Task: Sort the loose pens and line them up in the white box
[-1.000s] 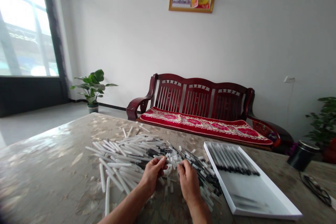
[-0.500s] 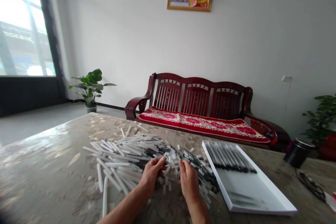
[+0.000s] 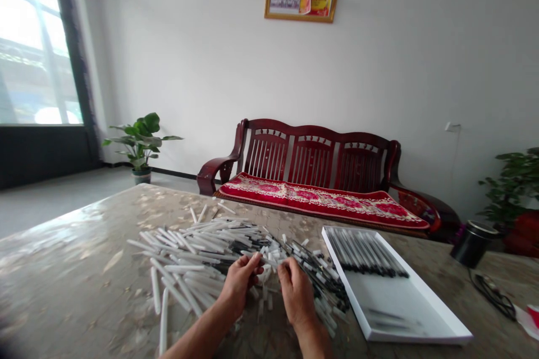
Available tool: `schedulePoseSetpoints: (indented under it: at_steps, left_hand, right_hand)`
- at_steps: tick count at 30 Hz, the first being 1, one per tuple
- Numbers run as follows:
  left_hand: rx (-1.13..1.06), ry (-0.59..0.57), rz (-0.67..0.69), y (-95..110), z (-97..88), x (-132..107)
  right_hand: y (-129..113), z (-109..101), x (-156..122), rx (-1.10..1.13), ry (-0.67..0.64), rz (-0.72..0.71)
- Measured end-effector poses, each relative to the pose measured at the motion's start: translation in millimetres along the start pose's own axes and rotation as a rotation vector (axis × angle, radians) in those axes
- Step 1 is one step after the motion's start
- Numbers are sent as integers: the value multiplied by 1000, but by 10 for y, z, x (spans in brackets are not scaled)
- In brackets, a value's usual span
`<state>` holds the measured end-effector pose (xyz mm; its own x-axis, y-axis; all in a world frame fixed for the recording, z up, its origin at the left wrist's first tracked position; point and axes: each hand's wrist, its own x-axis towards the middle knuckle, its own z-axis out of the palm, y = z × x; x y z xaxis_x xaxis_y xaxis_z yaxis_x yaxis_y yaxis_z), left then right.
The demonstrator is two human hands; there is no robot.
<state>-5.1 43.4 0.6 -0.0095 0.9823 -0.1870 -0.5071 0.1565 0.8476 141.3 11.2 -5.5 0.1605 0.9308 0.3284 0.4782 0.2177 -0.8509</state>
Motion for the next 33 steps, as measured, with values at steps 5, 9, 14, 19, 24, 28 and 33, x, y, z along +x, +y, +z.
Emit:
schedulePoseSetpoints:
  at_steps: [5,9,14,19,24,28,33]
  left_hand:
    - [19,-24,19,-12,7,-11]
    - [-7,-51,29,-10,11,-7]
    - [-28,-157,160,44,18,-27]
    - [3,-195,157,49,12,-7]
    - [177,-86,275,16,-80,93]
    - [635,-134,480,64,-155,28]
    - [907,-224,668,131,-171,-62]
  right_hand:
    - [-32,27,-3,133,18,171]
    - [-167,61,-14,339,58,289]
    - [-290,77,1,496,90,415]
    - [-259,43,27,543,81,477]
    - [-202,21,23,462,211,431]
    - [-205,6,7,390,298,345]
    - [-282,-72,0,268,111,201]
